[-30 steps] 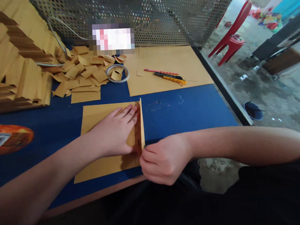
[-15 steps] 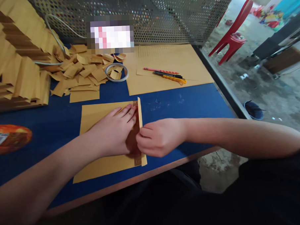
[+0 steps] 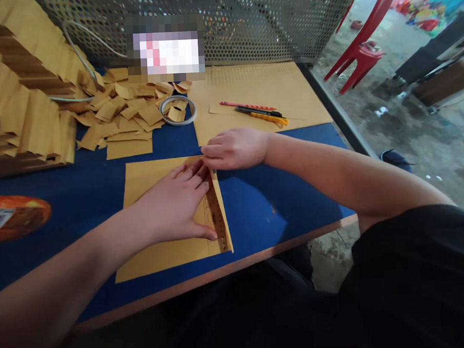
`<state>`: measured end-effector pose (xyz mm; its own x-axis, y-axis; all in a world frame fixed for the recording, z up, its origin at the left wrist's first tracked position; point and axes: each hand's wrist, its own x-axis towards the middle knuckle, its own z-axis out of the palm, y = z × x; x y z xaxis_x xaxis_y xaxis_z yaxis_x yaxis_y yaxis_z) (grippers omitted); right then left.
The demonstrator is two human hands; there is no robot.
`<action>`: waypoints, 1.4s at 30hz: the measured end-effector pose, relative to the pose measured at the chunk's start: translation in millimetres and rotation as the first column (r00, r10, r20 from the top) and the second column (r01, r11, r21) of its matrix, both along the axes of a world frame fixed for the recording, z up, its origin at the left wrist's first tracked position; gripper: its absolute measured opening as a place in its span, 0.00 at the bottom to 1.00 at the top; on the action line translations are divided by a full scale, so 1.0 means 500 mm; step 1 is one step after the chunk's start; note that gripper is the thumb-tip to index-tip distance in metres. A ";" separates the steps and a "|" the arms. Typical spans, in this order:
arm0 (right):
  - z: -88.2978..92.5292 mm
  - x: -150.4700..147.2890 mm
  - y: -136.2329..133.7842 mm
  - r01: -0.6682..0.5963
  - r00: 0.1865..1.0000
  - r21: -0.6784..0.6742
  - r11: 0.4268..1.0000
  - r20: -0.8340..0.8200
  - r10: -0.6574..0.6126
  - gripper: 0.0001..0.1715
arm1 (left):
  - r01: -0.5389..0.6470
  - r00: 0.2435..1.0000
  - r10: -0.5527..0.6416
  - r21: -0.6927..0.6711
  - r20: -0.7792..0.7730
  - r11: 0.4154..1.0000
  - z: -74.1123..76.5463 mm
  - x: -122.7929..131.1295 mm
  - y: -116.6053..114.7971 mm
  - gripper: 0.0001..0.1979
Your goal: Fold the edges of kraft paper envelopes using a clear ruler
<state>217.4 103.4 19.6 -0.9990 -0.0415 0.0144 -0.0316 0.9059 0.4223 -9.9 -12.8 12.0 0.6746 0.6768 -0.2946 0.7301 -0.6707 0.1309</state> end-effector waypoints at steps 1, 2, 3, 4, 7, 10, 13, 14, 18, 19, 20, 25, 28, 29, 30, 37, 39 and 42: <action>0.000 0.001 -0.001 -0.007 1.000 -0.008 1.000 -0.014 0.006 0.17 | -0.006 1.000 0.006 -0.007 0.005 1.000 0.000 0.000 0.000 0.72; 0.000 0.002 -0.004 -0.017 0.999 -0.009 1.000 -0.028 0.017 0.16 | -0.011 1.000 0.011 -0.012 0.008 1.000 0.000 0.000 0.000 0.72; 0.000 0.003 -0.009 -0.030 0.999 -0.003 1.000 -0.037 0.029 0.15 | -0.011 1.000 0.011 -0.016 0.010 1.000 0.001 0.000 0.000 0.72; 0.000 0.003 -0.016 -0.046 0.998 0.007 0.999 -0.036 0.046 0.15 | -0.009 1.000 0.009 -0.017 0.010 1.000 0.002 0.000 -0.001 0.72; 0.004 0.004 -0.042 -0.106 0.994 0.044 0.993 -0.007 0.107 0.15 | -0.002 1.000 0.002 -0.004 -0.004 1.000 0.004 0.001 -0.001 0.71; 0.009 0.004 -0.078 -0.181 0.982 0.064 0.981 -0.041 0.184 0.13 | -0.003 1.000 0.003 0.015 -0.025 1.000 0.004 0.003 -0.002 0.70; 0.013 0.005 -0.124 -0.252 0.960 0.044 0.967 -0.114 0.255 0.11 | -0.005 0.999 0.005 0.024 -0.035 1.000 0.005 0.005 -0.004 0.72; 0.014 0.005 -0.141 -0.278 0.950 0.021 0.960 -0.143 0.278 0.11 | -0.004 0.999 0.005 0.028 -0.036 1.000 0.007 0.005 -0.005 0.72; 0.014 0.002 -0.211 -0.369 0.902 -0.085 0.925 -0.272 0.335 0.10 | 0.010 0.999 -0.008 0.049 -0.044 0.999 0.009 0.003 -0.007 0.64; 0.013 0.001 -0.228 -0.379 0.894 -0.102 0.920 -0.297 0.335 0.10 | 0.010 0.999 -0.008 0.053 -0.044 0.999 0.008 0.002 -0.007 0.62; 0.012 -0.001 -0.245 -0.381 0.889 -0.115 0.917 -0.317 0.330 0.10 | 0.009 0.999 -0.007 0.055 -0.040 0.998 0.006 0.001 -0.007 0.61; 0.020 0.011 -0.310 -0.371 0.884 -0.113 0.922 -0.348 0.313 0.12 | -0.004 0.999 0.002 0.062 0.032 0.998 -0.016 -0.010 -0.005 0.68; 0.031 0.052 -0.313 -0.242 0.914 -0.124 0.962 -0.362 0.183 0.10 | 0.007 0.997 -0.012 0.064 0.073 0.998 -0.028 -0.026 0.003 0.70; 0.031 0.073 -0.307 -0.167 0.917 -0.138 0.976 -0.387 0.102 0.08 | 0.015 0.995 -0.022 0.066 0.100 0.998 -0.030 -0.034 0.009 0.69; 0.028 0.096 -0.298 -0.073 0.908 -0.160 0.984 -0.419 -0.001 0.05 | 0.025 0.990 -0.035 0.069 0.139 0.997 -0.032 -0.042 0.016 0.66; -0.058 0.267 -0.223 0.520 0.631 -0.367 0.771 -0.443 -0.637 0.14 | -0.025 0.874 -0.046 0.139 0.484 0.990 -0.046 -0.089 0.069 0.24; -0.069 0.285 -0.226 0.589 0.595 -0.390 0.707 -0.383 -0.707 0.22 | -0.031 0.852 -0.061 0.167 0.520 0.986 -0.054 -0.091 0.075 0.20; -0.056 0.254 -0.278 0.608 0.544 -0.385 0.694 -0.436 -0.717 0.28 | -0.017 0.820 -0.077 0.158 0.568 0.987 -0.061 -0.090 0.077 0.19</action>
